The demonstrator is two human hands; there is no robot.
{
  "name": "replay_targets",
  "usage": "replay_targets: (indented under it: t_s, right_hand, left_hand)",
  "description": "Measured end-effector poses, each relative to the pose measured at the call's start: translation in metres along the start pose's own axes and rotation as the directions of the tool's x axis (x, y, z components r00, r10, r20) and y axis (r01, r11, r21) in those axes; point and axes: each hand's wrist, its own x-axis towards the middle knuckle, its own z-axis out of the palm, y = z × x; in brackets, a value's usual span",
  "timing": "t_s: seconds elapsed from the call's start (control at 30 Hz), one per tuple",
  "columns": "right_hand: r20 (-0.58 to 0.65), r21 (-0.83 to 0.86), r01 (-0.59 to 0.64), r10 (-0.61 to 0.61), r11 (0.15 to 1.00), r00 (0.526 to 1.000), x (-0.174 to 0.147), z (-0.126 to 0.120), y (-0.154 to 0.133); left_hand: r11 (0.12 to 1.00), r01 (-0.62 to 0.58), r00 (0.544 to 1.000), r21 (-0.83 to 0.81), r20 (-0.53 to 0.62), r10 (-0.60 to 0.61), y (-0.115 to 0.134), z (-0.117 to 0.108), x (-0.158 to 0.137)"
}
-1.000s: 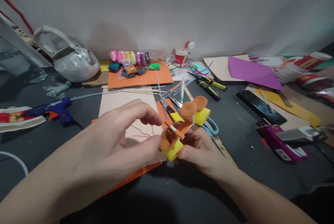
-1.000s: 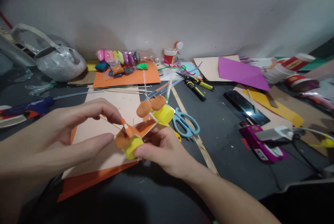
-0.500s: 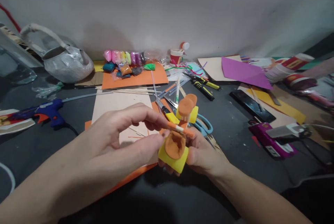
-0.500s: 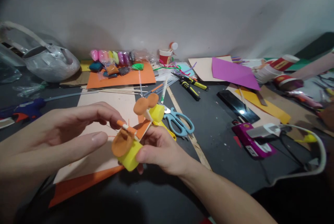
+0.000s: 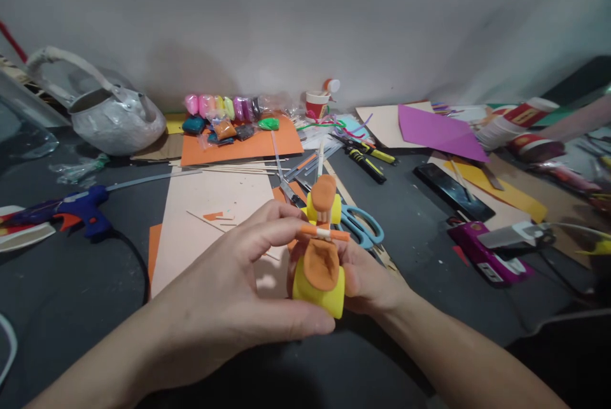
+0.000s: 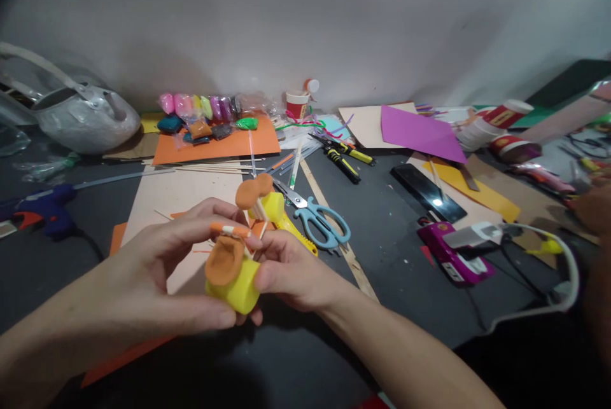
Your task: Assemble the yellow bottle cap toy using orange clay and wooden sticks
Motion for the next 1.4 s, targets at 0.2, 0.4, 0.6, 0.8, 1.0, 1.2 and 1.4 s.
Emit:
replay_targets:
  t_s: [0.2,0.4,0.6,0.8,1.0,1.2,1.4]
  right_hand:
    - [-0.089,-0.158,0.064,-0.079,0.985,0.993,0.002,-0.002,0.002]
    - [-0.157,-0.528,0.228,-0.358,0.818,0.921,-0.001,0.002,-0.009]
    - [-0.014,-0.879,0.368,-0.791,0.301,0.612,-0.017,0.001,-0.025]
    - [0.382,-0.922,0.182,-0.737,-0.34,0.558,-0.024,0.01,-0.036]
    - [0.496,-0.849,0.17,-0.644,-0.5,0.582,-0.023,0.006,-0.037]
    - [0.506,-0.842,0.178,-0.632,-0.509,0.587,-0.022,0.007,-0.038]
    - [0.519,-0.836,0.185,-0.638,-0.516,0.569,-0.02,0.007,-0.038]
  left_hand:
    - [0.993,-0.033,0.994,-0.115,-0.104,0.021,-0.008,0.017,0.004]
    - [0.973,-0.162,0.924,0.164,-0.322,0.207,-0.01,0.017,0.006]
    - [0.77,-0.168,0.809,0.615,-0.36,0.465,-0.021,0.016,0.004]
    - [0.52,-0.12,0.817,0.846,-0.214,0.536,-0.03,0.022,0.002]
    - [0.415,-0.091,0.836,0.905,-0.157,0.525,-0.028,0.021,0.003]
    - [0.258,-0.176,0.832,0.95,0.003,0.555,-0.035,0.012,0.005]
    - [0.322,-0.145,0.822,0.935,-0.067,0.565,-0.032,0.021,0.004]
